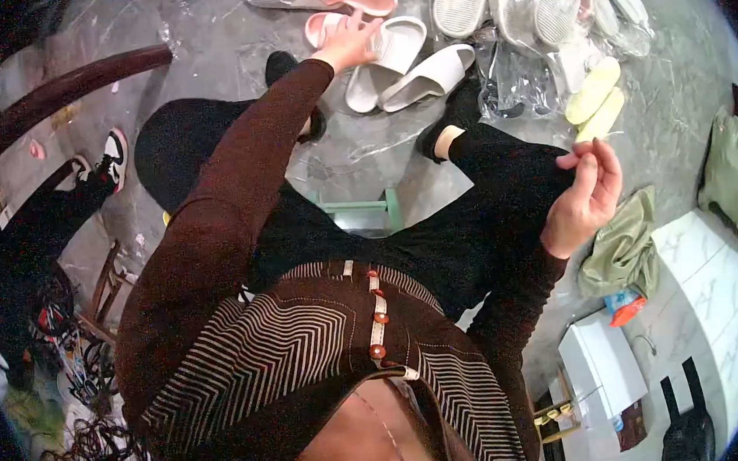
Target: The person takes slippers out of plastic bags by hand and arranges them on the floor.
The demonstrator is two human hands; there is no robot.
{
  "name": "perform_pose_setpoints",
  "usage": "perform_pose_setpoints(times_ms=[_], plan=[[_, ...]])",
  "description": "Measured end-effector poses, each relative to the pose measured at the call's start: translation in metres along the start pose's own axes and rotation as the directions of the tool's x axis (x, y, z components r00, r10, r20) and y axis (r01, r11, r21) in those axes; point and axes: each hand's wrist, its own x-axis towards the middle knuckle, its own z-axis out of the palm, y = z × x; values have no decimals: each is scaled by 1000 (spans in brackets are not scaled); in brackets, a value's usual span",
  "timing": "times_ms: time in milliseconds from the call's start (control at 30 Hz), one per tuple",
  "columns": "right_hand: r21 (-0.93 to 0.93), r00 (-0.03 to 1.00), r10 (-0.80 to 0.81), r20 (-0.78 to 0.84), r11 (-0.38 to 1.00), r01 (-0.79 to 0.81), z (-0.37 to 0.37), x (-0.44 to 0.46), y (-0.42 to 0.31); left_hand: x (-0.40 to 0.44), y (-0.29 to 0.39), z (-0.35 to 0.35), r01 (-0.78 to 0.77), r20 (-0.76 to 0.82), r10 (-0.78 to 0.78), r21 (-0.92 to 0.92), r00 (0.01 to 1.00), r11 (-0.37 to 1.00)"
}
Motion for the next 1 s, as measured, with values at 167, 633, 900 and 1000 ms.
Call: perform_pose_setpoints(times_ms=[167,633,900,1000], plan=[[13,998,70,9,997,-70,-4,4,2,33,3,-2,19,143,-33,98,989,995],[101,990,142,11,985,-142,5,11,1,-19,1,84,343,345,-176,-518,922,783],[190,994,102,47,976,-109,-8,0,0,-66,43,95,139,247,-14,-500,969,855],[206,994,100,42,973,-106,-18,-3,4,-71,43,93,252,335,-99,-451,937,857]])
